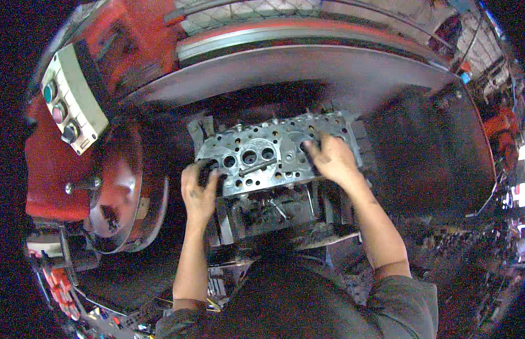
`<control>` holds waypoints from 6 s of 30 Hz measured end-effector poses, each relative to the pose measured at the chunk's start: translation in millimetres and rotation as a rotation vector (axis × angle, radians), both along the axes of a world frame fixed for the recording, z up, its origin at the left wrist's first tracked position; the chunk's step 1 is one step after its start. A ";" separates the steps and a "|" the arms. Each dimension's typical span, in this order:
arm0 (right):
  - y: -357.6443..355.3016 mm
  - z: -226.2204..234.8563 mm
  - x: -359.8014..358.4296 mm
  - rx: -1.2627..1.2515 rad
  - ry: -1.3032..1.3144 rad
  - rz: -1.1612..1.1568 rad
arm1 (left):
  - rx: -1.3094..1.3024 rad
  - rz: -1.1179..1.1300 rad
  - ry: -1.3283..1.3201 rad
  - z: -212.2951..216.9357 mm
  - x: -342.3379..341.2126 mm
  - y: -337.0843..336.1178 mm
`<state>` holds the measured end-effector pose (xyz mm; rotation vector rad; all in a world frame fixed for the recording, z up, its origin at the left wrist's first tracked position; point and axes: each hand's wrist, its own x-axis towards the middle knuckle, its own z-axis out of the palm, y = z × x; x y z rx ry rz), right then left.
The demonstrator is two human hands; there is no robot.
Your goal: The person secures a metal engine block in a red milling machine vise, then uses a wrench to tighten the vise. They walk to a nearby workbench, interact with another person, and return to the machine to continue adjusting the block and vise.
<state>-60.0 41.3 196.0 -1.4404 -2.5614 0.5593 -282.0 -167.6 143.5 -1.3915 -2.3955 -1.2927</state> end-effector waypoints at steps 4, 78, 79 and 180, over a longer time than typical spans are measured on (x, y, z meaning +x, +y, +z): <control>-22.9 -16.2 -15.6 -0.030 -0.037 0.032 | -0.104 -0.235 0.168 2.5 33.5 36.9; -151.4 -368.7 122.3 -0.595 -0.081 -0.460 | -0.223 -0.074 0.424 -57.9 76.0 60.4; -149.8 -396.9 121.1 -0.478 -0.110 -0.463 | -0.227 -0.073 0.410 -57.9 76.4 60.4; -840.0 -442.8 2542.7 -0.438 0.503 -1.989 | -0.694 -1.626 0.517 -381.3 2454.3 -147.3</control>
